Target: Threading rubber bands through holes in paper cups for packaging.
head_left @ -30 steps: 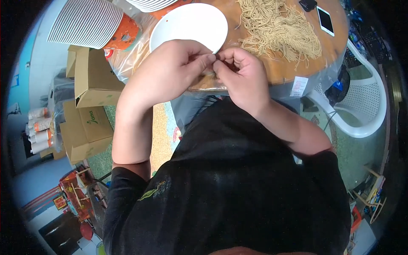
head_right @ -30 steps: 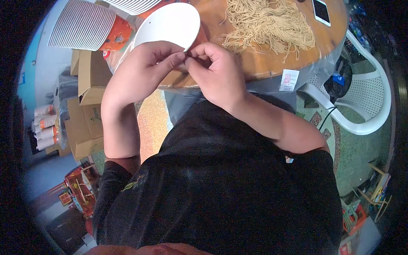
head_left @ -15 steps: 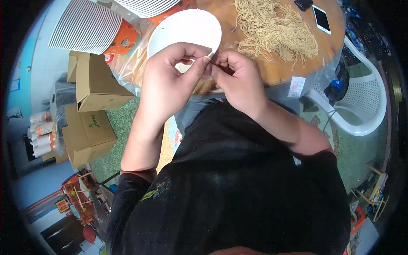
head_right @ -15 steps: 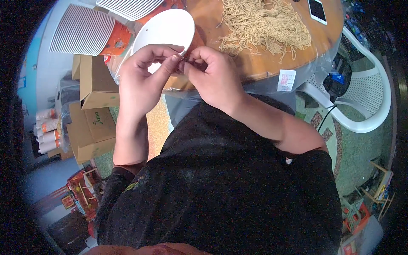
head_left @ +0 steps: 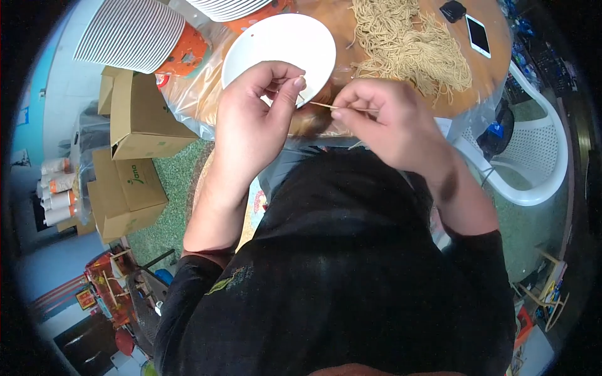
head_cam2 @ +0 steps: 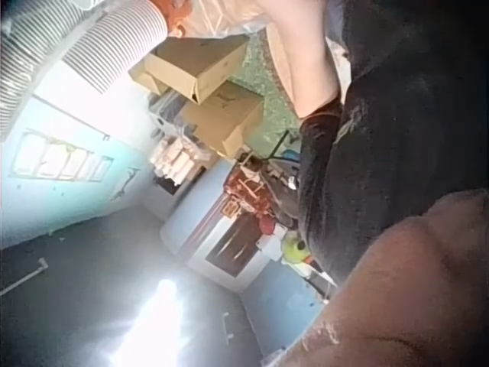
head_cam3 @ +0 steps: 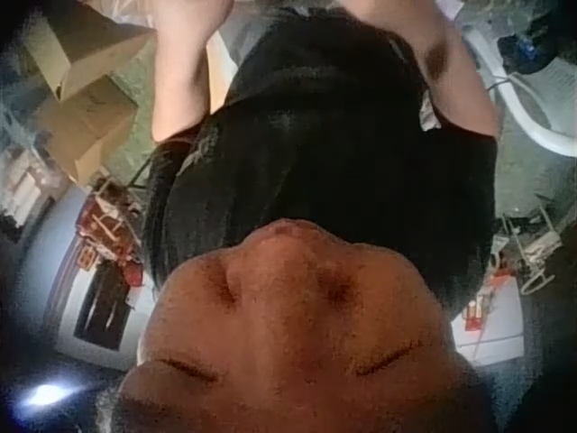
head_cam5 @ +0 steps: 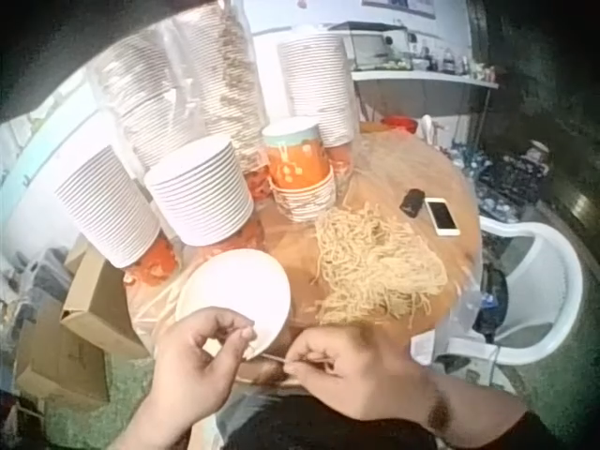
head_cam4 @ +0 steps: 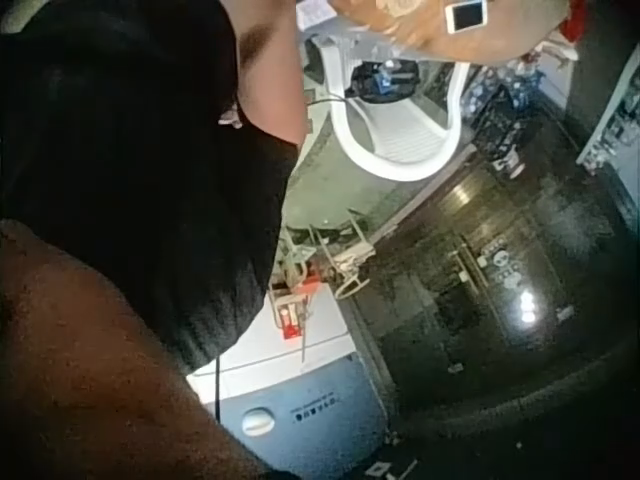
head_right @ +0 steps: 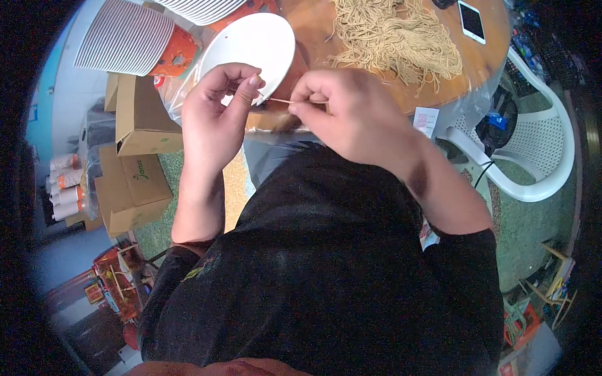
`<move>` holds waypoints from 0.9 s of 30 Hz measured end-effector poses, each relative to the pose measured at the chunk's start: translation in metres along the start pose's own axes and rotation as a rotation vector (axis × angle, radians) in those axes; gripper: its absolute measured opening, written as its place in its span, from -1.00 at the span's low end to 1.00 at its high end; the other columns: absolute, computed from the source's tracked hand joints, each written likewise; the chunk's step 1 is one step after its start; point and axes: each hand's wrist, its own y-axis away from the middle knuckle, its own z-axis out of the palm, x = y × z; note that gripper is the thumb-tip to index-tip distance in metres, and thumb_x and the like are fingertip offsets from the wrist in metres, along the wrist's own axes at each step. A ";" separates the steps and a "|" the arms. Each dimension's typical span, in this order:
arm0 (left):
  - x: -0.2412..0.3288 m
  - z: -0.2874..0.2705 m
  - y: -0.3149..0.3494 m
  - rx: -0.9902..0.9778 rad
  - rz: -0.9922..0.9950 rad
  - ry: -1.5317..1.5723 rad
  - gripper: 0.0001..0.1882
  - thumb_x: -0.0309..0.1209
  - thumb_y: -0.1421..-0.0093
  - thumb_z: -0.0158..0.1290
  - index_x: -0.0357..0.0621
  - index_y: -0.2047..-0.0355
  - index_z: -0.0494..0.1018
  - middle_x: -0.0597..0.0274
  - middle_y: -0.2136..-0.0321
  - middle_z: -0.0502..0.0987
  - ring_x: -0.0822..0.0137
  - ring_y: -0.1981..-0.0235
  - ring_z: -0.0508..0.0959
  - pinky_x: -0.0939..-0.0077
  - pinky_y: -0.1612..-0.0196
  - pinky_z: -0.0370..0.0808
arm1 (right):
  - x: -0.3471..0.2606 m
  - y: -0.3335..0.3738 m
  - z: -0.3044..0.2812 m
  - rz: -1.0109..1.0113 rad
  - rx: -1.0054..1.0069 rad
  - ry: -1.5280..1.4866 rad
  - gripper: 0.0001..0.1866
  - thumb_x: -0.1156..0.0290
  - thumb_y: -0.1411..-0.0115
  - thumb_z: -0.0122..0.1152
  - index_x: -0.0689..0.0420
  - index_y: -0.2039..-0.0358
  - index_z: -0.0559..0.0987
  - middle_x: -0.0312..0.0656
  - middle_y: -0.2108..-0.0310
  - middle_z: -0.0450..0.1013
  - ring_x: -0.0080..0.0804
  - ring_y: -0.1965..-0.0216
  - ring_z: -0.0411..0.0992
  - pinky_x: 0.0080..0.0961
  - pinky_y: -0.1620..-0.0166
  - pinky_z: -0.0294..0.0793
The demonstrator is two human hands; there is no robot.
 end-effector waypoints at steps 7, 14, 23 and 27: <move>0.003 -0.002 -0.003 -0.057 0.152 -0.058 -0.91 -0.54 -0.41 0.31 -0.30 0.13 0.74 0.09 0.26 0.76 0.25 0.28 0.75 0.40 0.15 0.66 | -0.018 -0.026 -0.032 -0.308 0.059 0.566 -0.84 0.33 -0.37 0.35 0.15 0.25 0.69 -0.08 0.40 0.63 0.04 0.27 0.65 -0.07 0.20 0.61; 0.007 -0.005 -0.002 -0.123 0.173 -0.075 -0.89 -0.53 -0.38 0.34 -0.28 0.12 0.74 0.14 0.29 0.76 0.28 0.27 0.75 0.40 0.10 0.66 | -0.010 -0.056 -0.031 -0.597 0.222 0.718 -0.84 0.24 -0.33 0.44 0.04 0.28 0.71 -0.18 0.36 0.62 -0.03 0.25 0.65 -0.10 0.18 0.61; 0.016 -0.010 -0.013 -0.200 -0.044 0.023 -0.83 -0.48 -0.41 0.36 -0.32 0.08 0.71 0.27 0.34 0.76 0.49 0.28 0.71 0.51 0.15 0.66 | -0.008 -0.071 -0.031 -0.722 0.145 0.593 -0.83 0.30 -0.31 0.56 0.11 0.18 0.81 -0.22 0.33 0.66 -0.30 0.35 0.63 -0.38 0.27 0.60; 0.016 -0.014 -0.020 -0.271 -0.170 0.051 -0.83 -0.49 -0.51 0.28 -0.41 0.04 0.67 0.24 0.29 0.76 0.47 0.26 0.74 0.53 0.12 0.70 | -0.008 -0.062 -0.020 -0.253 0.141 0.320 -0.55 0.33 -0.23 0.66 0.12 -0.10 0.74 -0.24 0.15 0.64 -0.51 0.24 0.60 -0.46 0.20 0.58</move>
